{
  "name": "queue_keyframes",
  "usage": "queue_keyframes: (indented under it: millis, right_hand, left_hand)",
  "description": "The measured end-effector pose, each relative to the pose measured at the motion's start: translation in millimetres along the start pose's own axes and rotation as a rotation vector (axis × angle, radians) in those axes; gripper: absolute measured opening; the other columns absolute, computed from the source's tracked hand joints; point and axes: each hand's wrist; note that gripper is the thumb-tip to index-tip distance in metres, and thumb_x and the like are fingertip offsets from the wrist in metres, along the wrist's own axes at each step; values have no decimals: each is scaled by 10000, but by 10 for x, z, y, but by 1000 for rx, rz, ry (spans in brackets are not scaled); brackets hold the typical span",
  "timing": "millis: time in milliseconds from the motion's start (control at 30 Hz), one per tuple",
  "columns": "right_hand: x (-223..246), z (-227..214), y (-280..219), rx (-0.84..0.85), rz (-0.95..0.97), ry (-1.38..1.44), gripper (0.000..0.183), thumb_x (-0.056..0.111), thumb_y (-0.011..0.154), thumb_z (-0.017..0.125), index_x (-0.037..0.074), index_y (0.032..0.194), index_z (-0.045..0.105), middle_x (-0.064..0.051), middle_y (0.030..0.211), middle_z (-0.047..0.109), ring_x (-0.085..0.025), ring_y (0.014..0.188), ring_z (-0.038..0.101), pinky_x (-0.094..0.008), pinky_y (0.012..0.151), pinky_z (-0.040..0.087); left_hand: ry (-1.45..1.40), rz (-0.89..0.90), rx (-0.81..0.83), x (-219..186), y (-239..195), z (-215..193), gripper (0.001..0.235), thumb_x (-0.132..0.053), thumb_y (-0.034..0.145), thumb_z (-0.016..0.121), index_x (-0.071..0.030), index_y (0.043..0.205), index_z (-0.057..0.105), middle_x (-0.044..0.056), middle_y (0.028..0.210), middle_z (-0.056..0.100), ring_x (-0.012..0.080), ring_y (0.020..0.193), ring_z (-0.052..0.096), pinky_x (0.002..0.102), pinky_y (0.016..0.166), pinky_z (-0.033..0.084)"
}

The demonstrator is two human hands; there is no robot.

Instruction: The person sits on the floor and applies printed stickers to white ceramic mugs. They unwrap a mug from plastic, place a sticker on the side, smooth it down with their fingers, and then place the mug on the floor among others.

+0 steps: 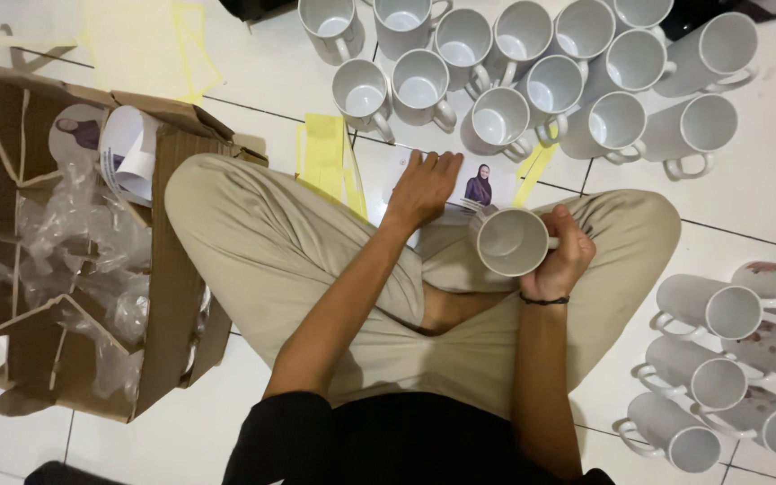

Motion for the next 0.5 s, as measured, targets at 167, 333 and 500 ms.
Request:
queue_keyframes:
  millis: [167,333,500]
  right_hand:
    - [32,22,19,-79,-7,19,319,151,939,720,-13,685,616,-74,585,477,-122,548,539,-200,518,529]
    - [-190,-249,260,-130,3,84,308,167,934,735,-16,708,632,-95,609,511,-166,583,589,-252,579,597]
    - [146,209,-62,-210,68,149,301,192,907,740,11,686,646,-117,652,581,-206,593,645,-326,621,667]
  left_hand:
    - [-329,-181,265,-8,31,-649,883,-34,693,775,2,1464,345,167,1214,555,327,1229,452,466,1070,326]
    - [-530,-301,271,-31,-40,-1074,1022,-386,623,883,-7,1415,361,130,1146,438,336,1198,416,557,1113,227]
    - [-660,-346,348,51,-112,-1191,975,-658,719,796,-5,1336,417,154,1158,436,387,1241,429,642,1130,179]
Point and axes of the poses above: each hand's wrist, its own y-axis towards the middle knuckle, its own z-axis out of the palm, x = y × z
